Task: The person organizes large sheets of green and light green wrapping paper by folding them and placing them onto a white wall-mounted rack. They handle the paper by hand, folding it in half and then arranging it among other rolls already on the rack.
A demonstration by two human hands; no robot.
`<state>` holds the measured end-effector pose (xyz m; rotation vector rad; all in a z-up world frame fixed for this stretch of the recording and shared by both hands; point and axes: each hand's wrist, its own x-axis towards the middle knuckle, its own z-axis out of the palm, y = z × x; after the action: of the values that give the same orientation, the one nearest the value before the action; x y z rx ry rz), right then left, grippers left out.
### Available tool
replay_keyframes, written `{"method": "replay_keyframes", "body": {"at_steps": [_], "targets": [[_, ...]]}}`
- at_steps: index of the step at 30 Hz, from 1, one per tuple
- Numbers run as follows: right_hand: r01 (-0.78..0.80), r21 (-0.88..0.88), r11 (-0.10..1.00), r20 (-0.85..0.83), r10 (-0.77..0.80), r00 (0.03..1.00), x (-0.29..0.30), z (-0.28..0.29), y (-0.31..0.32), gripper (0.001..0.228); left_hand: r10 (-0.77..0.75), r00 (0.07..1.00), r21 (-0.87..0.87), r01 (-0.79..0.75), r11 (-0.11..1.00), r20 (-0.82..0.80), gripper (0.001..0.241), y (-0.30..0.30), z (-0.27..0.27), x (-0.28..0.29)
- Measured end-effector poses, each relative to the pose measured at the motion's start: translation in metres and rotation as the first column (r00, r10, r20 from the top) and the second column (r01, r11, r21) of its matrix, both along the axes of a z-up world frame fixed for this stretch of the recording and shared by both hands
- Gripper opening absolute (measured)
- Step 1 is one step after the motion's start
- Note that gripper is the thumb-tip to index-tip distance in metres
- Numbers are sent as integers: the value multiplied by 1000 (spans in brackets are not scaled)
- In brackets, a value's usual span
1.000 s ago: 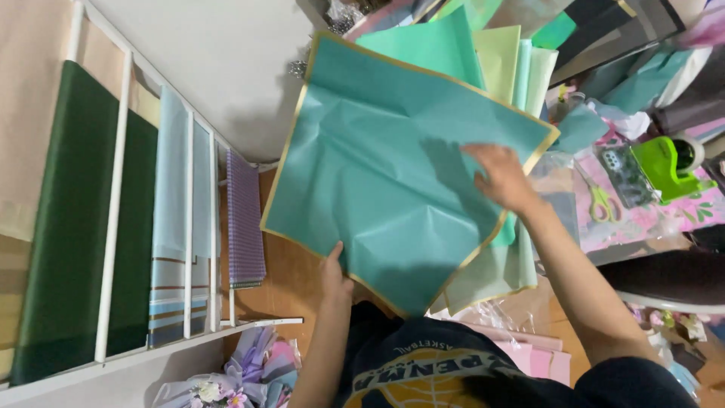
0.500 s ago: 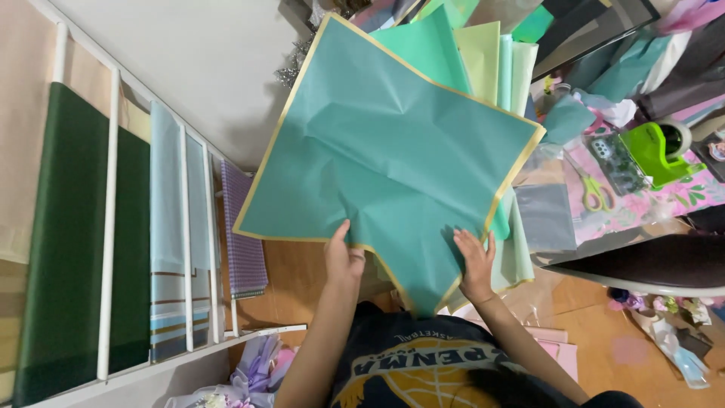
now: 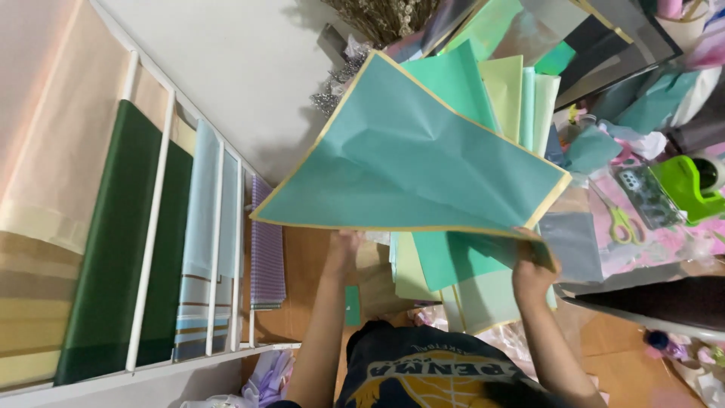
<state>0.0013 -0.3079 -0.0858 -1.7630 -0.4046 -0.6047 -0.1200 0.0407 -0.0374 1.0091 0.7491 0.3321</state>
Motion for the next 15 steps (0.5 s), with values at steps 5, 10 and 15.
{"method": "replay_keyframes", "body": {"at_steps": [5, 10, 15], "targets": [[87, 183, 979, -132, -63, 989, 37, 39, -15, 3, -168, 986, 442, 144, 885, 15, 95, 126, -123, 14], [140, 88, 986, -186, -122, 975, 57, 52, -32, 34, -193, 975, 409, 132, 903, 110, 67, 161, -65, 21], [188, 141, 972, -190, -160, 969, 91, 32, -43, 36, -476, 877, 827, 224, 515, 59, 39, 141, -28, 11]]}}
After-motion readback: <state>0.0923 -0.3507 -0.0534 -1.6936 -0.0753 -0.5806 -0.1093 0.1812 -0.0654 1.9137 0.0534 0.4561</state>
